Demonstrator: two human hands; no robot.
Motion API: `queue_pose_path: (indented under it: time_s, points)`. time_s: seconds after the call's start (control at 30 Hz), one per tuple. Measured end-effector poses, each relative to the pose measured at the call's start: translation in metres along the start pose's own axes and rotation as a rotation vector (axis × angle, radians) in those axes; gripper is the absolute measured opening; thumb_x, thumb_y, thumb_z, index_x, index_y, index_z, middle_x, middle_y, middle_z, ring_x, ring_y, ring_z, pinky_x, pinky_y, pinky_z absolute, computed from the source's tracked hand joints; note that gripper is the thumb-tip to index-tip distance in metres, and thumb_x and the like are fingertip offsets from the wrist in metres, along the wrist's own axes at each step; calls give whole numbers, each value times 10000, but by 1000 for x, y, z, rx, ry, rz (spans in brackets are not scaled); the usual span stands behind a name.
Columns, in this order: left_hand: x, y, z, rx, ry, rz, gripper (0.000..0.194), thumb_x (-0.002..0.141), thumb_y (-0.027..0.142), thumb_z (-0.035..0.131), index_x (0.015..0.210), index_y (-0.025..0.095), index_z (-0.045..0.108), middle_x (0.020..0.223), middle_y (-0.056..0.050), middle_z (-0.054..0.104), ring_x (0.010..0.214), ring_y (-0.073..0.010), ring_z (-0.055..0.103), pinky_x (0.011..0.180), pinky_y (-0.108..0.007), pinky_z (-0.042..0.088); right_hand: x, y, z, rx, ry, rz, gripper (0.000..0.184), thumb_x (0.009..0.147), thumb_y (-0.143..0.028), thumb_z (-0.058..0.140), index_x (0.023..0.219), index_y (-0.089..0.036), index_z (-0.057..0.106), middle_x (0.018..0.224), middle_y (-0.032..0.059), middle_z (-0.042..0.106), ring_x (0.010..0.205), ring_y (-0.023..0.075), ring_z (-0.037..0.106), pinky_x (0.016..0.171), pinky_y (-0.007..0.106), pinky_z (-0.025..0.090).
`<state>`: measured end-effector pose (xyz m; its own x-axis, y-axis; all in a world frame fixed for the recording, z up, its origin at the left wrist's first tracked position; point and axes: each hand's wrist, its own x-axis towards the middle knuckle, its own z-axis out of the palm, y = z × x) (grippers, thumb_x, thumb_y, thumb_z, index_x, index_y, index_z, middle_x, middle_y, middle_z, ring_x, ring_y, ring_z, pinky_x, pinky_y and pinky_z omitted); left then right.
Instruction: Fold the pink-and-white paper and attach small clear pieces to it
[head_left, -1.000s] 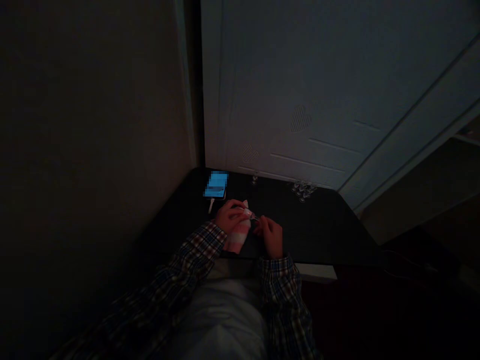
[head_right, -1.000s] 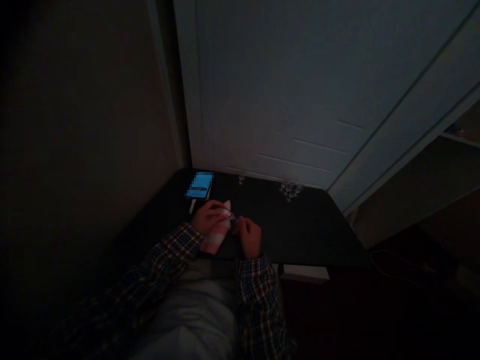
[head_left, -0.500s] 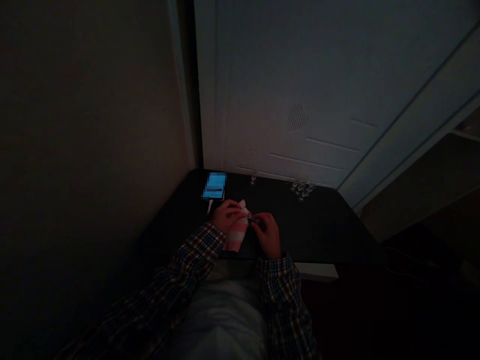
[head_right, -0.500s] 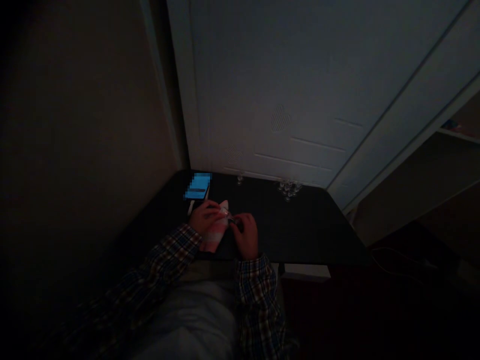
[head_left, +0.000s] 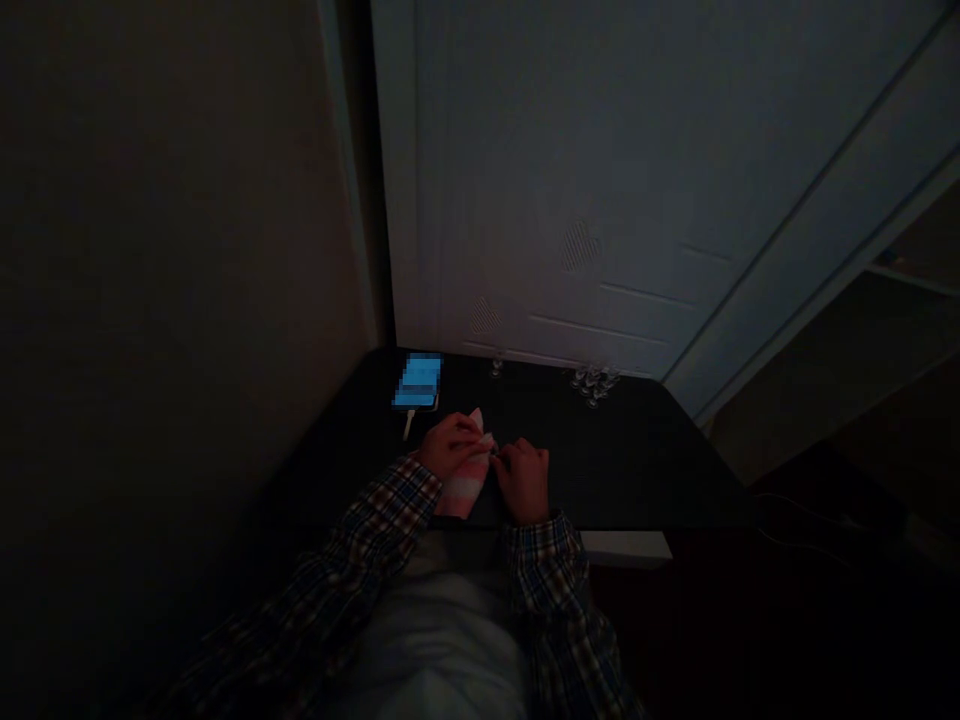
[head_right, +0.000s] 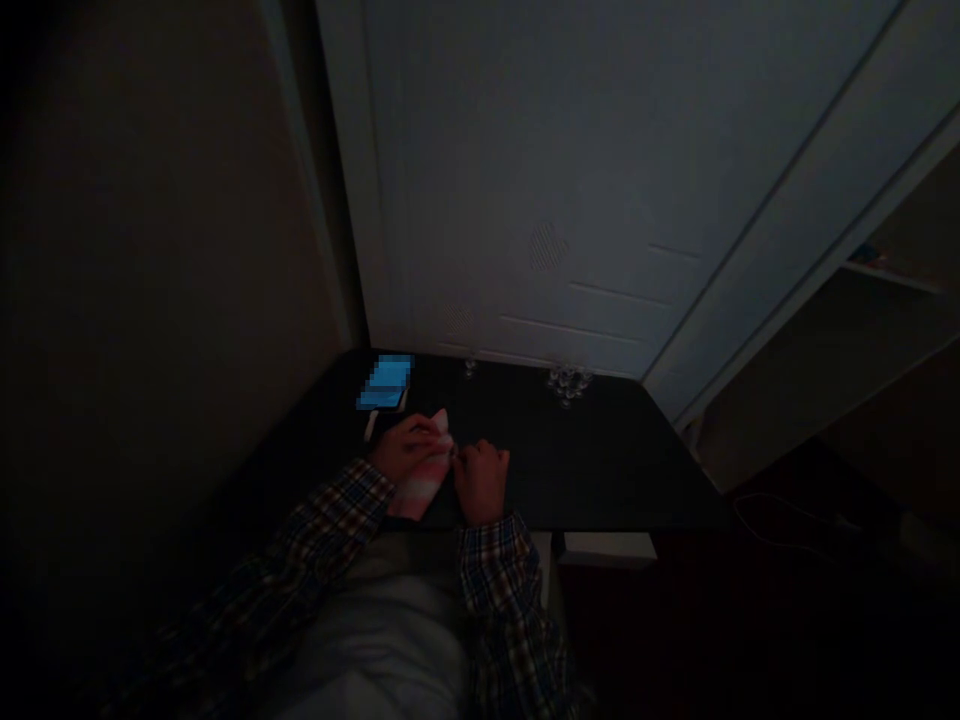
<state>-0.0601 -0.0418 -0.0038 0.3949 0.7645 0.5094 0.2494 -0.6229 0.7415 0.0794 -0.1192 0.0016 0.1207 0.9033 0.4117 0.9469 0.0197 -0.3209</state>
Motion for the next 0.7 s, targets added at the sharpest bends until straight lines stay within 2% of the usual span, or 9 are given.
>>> queue_pose_path:
  time_s: [0.1,0.23,0.4,0.5,0.7]
  points:
    - [1,0,-2,-28,22,-22,185,705,366,586,699,202,672,832,-30,569,793,-138,564,723,-277,478,1,2,2,18,-8,14,138,819,-265,485,777,-185,589,800,24,581,805,144,517,735,280,262]
    - [2,-3,-3,-62,85,-82,192,689,376,595,674,203,677,821,-29,574,768,-140,569,705,-273,487,2,5,5,90,-3,127,119,808,-251,480,830,-191,581,817,19,625,774,148,551,698,273,258]
    - [1,-7,-2,-74,57,-93,202,695,386,584,717,210,679,845,-34,577,790,-143,567,691,-272,493,5,21,3,140,8,226,120,775,-280,496,783,-197,582,789,12,647,733,167,574,682,284,251]
    - [0,-9,-2,-92,61,-99,200,690,384,588,722,208,679,861,-38,574,808,-151,565,692,-281,497,11,47,-3,124,45,281,146,770,-299,487,799,-193,584,781,12,650,760,176,574,707,298,246]
    - [2,-11,-3,-85,56,-113,186,691,366,591,725,204,676,848,-33,569,796,-146,559,707,-287,494,38,121,-20,-5,58,592,172,746,-312,499,827,-206,606,831,22,658,841,194,561,746,322,233]
